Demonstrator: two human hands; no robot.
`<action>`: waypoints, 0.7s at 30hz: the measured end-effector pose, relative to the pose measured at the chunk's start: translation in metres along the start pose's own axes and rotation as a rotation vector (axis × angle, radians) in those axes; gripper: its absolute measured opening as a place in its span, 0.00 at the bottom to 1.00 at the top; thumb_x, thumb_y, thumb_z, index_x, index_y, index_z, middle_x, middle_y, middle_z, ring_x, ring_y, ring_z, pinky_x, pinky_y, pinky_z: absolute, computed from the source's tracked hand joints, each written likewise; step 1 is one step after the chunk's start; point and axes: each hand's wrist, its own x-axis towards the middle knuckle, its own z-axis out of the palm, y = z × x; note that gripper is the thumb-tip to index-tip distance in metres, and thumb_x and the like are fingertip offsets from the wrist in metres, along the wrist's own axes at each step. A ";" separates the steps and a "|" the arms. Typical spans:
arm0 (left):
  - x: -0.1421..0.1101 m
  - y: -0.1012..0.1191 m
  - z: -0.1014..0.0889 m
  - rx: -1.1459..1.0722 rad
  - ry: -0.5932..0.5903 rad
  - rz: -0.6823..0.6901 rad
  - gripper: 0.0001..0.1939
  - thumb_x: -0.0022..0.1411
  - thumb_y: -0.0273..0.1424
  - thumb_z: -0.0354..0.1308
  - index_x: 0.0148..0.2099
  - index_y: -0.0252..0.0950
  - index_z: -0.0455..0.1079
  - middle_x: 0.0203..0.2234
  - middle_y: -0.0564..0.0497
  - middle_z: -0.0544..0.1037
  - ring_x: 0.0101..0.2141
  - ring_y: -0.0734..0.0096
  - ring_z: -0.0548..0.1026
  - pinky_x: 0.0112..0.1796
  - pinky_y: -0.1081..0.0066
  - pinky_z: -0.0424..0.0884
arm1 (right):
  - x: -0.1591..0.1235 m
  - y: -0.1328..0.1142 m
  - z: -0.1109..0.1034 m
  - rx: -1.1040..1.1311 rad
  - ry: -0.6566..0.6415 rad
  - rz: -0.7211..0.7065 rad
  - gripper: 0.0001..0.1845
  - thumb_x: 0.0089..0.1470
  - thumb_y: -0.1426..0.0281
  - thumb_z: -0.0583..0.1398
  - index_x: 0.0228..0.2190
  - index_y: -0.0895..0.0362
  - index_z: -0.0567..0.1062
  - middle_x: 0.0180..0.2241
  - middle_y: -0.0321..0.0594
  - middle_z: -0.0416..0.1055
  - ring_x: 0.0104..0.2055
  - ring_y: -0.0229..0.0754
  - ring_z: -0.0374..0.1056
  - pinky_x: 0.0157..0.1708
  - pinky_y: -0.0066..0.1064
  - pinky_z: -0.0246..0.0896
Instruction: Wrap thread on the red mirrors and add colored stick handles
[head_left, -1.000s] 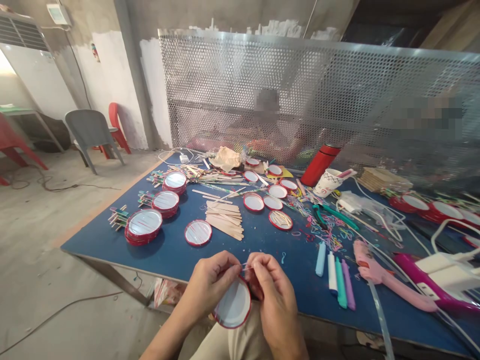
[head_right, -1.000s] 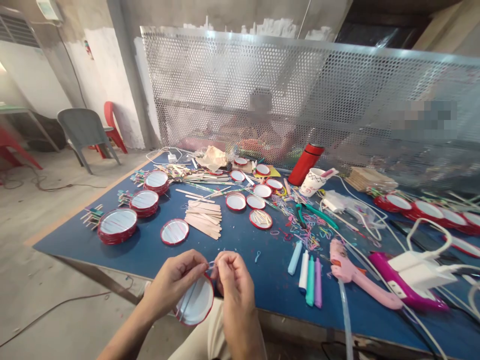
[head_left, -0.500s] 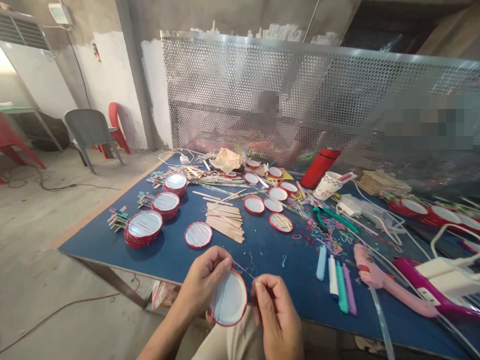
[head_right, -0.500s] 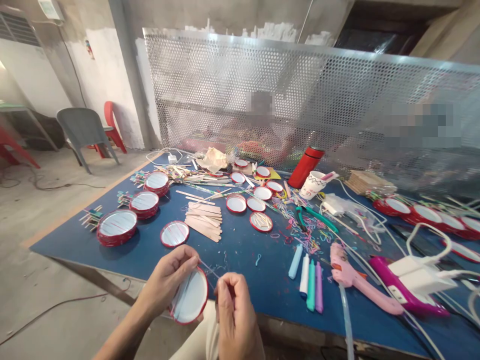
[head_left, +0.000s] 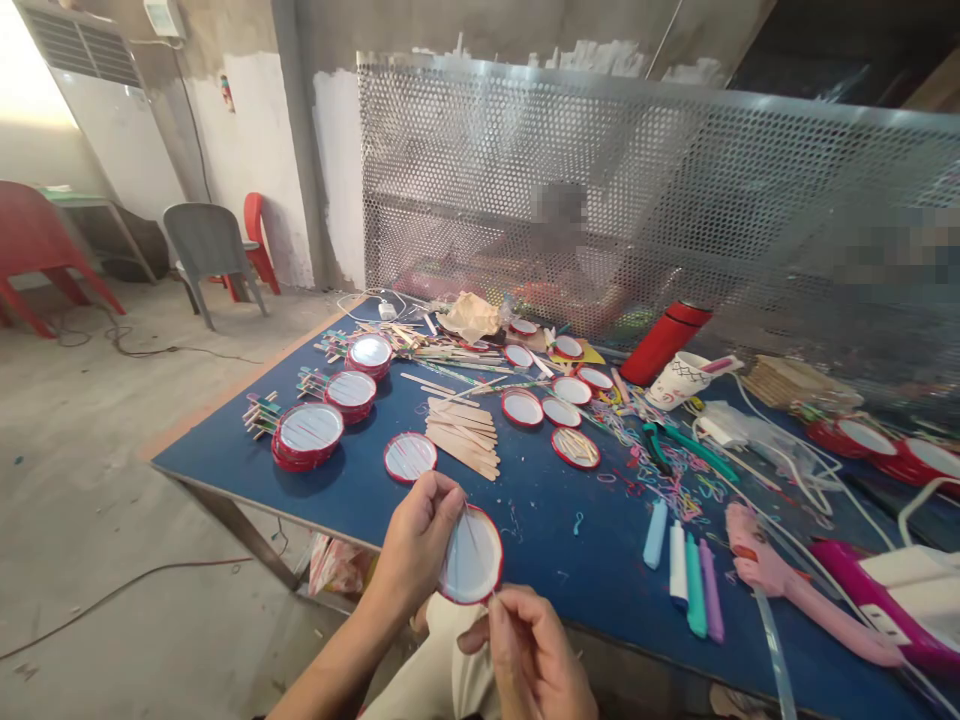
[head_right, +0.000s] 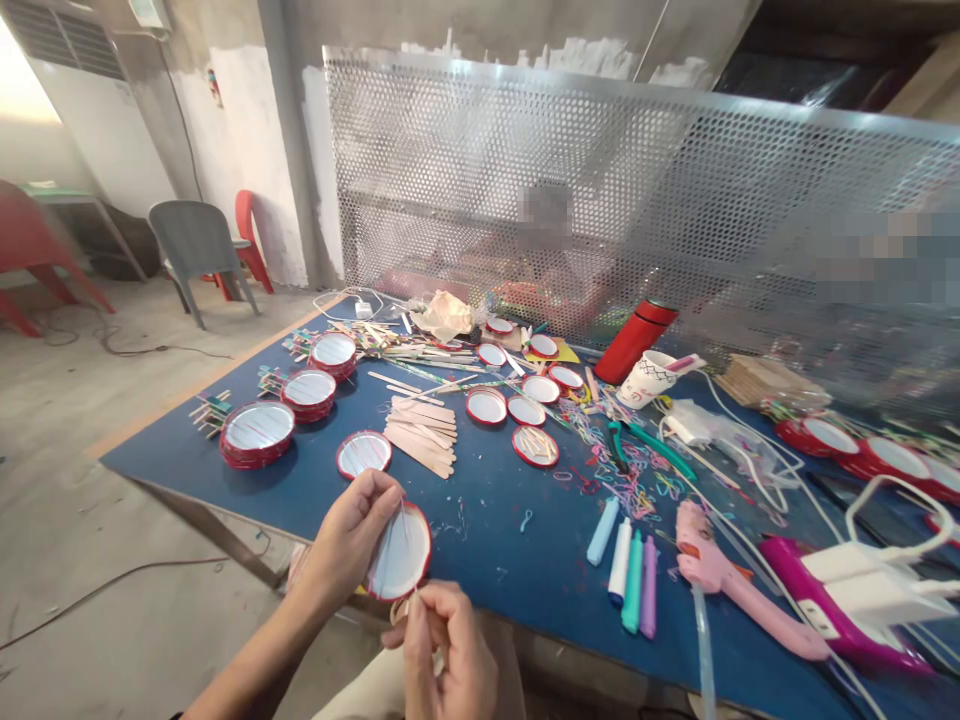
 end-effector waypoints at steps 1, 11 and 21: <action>0.000 0.000 0.000 0.015 0.008 0.006 0.13 0.62 0.42 0.59 0.32 0.38 0.67 0.22 0.59 0.66 0.23 0.73 0.63 0.25 0.74 0.58 | -0.001 0.001 0.001 -0.001 0.014 0.012 0.20 0.63 0.50 0.60 0.29 0.51 0.77 0.25 0.39 0.78 0.22 0.40 0.71 0.28 0.30 0.67; -0.002 -0.008 0.004 0.096 0.048 0.027 0.11 0.65 0.40 0.54 0.33 0.40 0.65 0.21 0.60 0.65 0.24 0.72 0.63 0.27 0.72 0.59 | -0.014 0.009 0.011 0.085 0.123 0.134 0.20 0.53 0.51 0.68 0.26 0.55 0.79 0.17 0.35 0.76 0.13 0.32 0.61 0.20 0.23 0.64; -0.003 -0.009 0.005 0.141 0.057 0.047 0.11 0.66 0.40 0.52 0.34 0.40 0.64 0.22 0.60 0.64 0.25 0.71 0.62 0.27 0.72 0.58 | -0.009 0.006 0.016 0.275 0.169 0.194 0.20 0.52 0.53 0.71 0.25 0.56 0.77 0.18 0.35 0.76 0.14 0.32 0.64 0.20 0.22 0.64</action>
